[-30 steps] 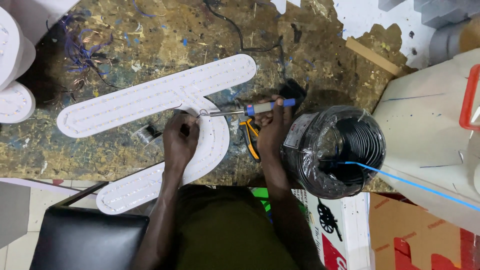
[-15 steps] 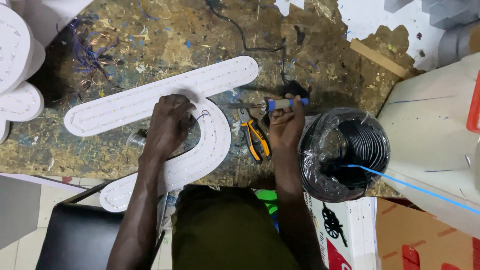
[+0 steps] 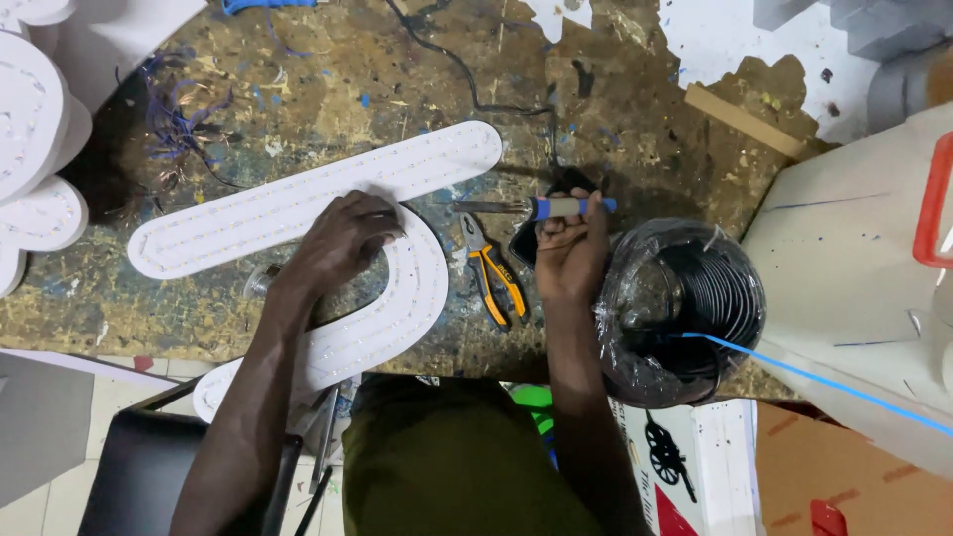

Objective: Soldering electrical wires to an LED strip on a letter-shaped sign component at a workbench.

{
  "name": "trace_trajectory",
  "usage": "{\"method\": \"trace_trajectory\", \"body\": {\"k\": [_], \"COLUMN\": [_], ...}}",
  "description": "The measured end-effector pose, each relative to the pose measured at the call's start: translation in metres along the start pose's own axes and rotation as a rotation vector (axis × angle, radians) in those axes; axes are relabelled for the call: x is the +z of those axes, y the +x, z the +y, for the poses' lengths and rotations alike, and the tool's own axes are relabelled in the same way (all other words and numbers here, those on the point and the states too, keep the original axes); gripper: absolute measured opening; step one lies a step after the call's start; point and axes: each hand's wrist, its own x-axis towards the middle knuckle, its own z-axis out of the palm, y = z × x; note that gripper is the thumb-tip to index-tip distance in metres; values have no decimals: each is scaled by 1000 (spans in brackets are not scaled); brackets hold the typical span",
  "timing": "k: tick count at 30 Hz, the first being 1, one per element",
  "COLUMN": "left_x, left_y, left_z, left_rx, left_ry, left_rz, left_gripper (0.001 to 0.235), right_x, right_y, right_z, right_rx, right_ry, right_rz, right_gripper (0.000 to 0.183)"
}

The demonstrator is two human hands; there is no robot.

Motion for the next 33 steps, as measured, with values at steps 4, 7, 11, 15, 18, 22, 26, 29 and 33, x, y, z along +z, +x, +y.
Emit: {"method": "trace_trajectory", "body": {"k": [4, 7, 11, 15, 18, 22, 26, 29, 33], "left_x": [-2, -1, -2, -4, -14, -21, -29, -43, -41], "left_y": [0, 3, 6, 3, 8, 7, 10, 11, 12], "left_z": [-4, -14, -18, -19, -20, -20, -19, -8, -12], "left_rx": [49, 104, 150, 189, 227, 247, 261, 215, 195], "left_ry": [-4, -13, -38, -39, -95, -138, -190, -304, -350], "left_rz": [-24, -21, -19, -18, -10, -36, -39, -45, -39], "left_gripper": [25, 26, 19, 16, 14, 20, 19, 24, 19], "right_x": [-11, -12, -1, -11, -8, -5, -3, 8, 15], "right_y": [7, 11, -6, -15, -16, -31, -36, -40, -39], "right_z": [9, 17, 22, 38, 47, 53, 52, 51, 46], "right_rx": [-11, -44, -96, -152, -182, -198, -213, -226, -215], "right_ry": [30, 62, 72, 114, 116, 117, 109, 131, 123], "right_rz": [6, 43, 98, 129, 161, 177, 137, 147, 190], "right_gripper": [33, 33, 33, 30, 33, 33, 33, 34, 35]}}
